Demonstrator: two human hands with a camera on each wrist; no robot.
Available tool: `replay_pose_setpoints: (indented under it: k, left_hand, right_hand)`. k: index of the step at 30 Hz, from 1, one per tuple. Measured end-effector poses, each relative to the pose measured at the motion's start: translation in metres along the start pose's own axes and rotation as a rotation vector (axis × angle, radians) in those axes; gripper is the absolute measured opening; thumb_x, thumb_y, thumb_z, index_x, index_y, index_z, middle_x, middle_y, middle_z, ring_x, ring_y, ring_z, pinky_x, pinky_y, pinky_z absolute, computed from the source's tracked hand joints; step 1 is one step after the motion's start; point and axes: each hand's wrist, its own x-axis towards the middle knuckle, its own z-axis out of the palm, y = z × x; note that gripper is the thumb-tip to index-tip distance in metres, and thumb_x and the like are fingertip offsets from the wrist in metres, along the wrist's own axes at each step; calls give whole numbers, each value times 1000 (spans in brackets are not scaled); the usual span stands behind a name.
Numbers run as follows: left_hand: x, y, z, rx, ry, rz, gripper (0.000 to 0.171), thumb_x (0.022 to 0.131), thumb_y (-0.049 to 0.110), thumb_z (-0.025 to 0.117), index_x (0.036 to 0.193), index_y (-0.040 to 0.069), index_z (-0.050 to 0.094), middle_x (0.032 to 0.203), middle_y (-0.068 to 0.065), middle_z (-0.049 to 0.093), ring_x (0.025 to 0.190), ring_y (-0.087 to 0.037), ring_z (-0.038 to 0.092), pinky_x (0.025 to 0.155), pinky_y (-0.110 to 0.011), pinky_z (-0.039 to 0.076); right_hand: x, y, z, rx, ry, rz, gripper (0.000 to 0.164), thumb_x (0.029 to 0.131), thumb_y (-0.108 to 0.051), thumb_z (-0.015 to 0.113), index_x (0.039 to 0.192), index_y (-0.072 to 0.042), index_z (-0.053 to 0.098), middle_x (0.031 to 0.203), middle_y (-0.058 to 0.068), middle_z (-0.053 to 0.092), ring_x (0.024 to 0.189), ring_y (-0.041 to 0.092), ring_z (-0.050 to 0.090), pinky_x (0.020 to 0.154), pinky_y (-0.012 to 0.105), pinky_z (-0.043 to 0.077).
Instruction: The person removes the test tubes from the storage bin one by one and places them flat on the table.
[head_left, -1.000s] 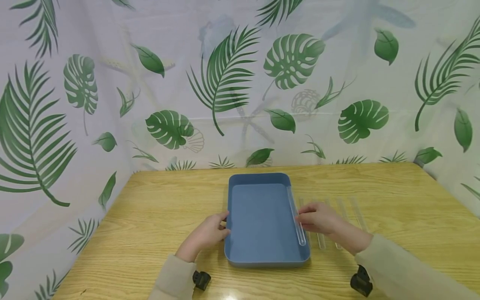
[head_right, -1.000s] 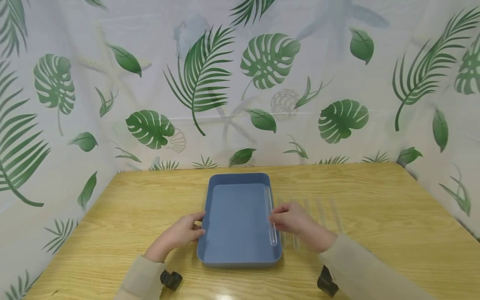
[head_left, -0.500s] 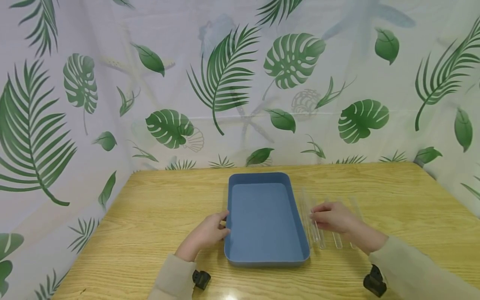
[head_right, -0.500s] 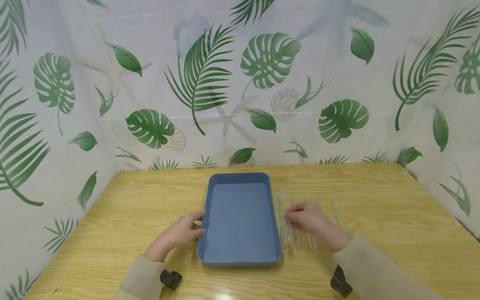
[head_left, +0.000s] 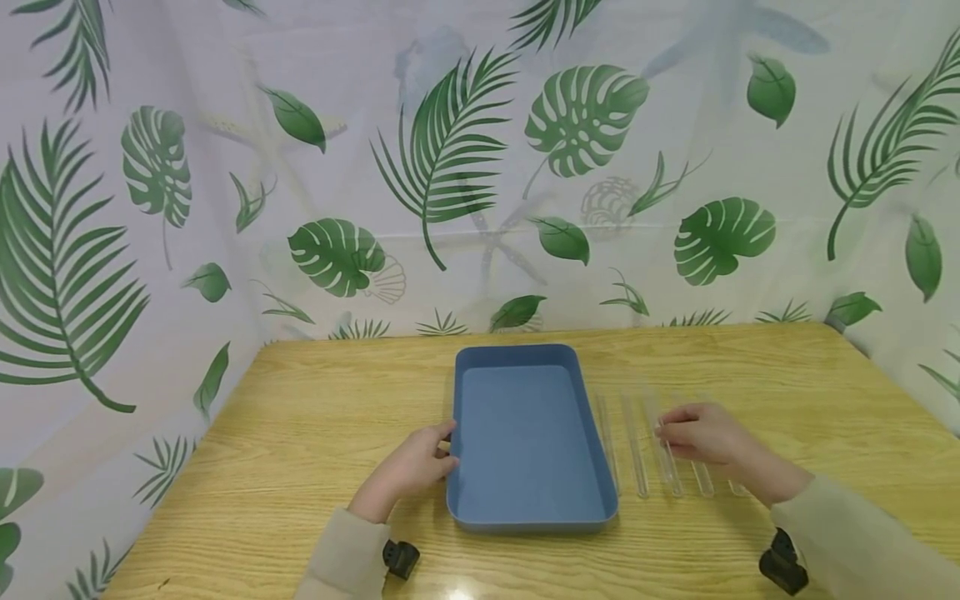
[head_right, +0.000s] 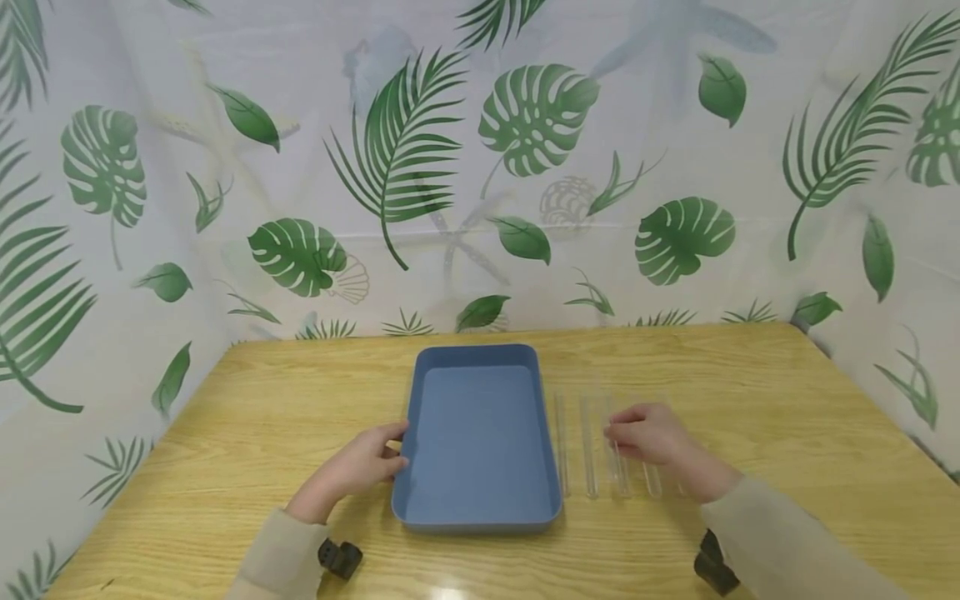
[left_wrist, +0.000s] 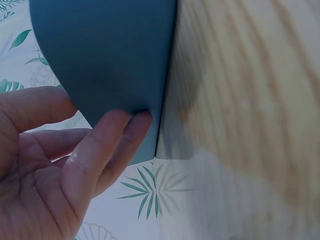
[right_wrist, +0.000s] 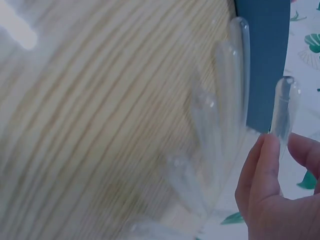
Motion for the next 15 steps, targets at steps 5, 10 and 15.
replay_pose_setpoints:
  k: [5,10,15]
  left_hand:
    - [-1,0,-1,-5,4,8,53,86,-3,49,132,-15,25,122,-29,43,98,-33,54,67,-29,51]
    - [-2,1,-1,-1,5,12,53,86,-3,49,131,-15,25,122,-30,43,98,-34,54,68,-29,51]
    - [-5,2,-1,5,9,12,53,85,-4,50,131,-16,26,122,-30,43,98,-35,54,69,-31,51]
  right_hand:
    - [-4,8,-19,-53,24,7,49,90,-10,49,120,25,31,100,20,55,82,14,58,72,30,51]
    - [-6,20,-38,-102,67,19,50,88,-12,51,116,25,34,89,9,59,73,9,58,66,29,52]
    - [-7,31,-56,-149,94,28,51,87,-13,53,115,26,35,86,6,60,71,9,58,65,29,52]
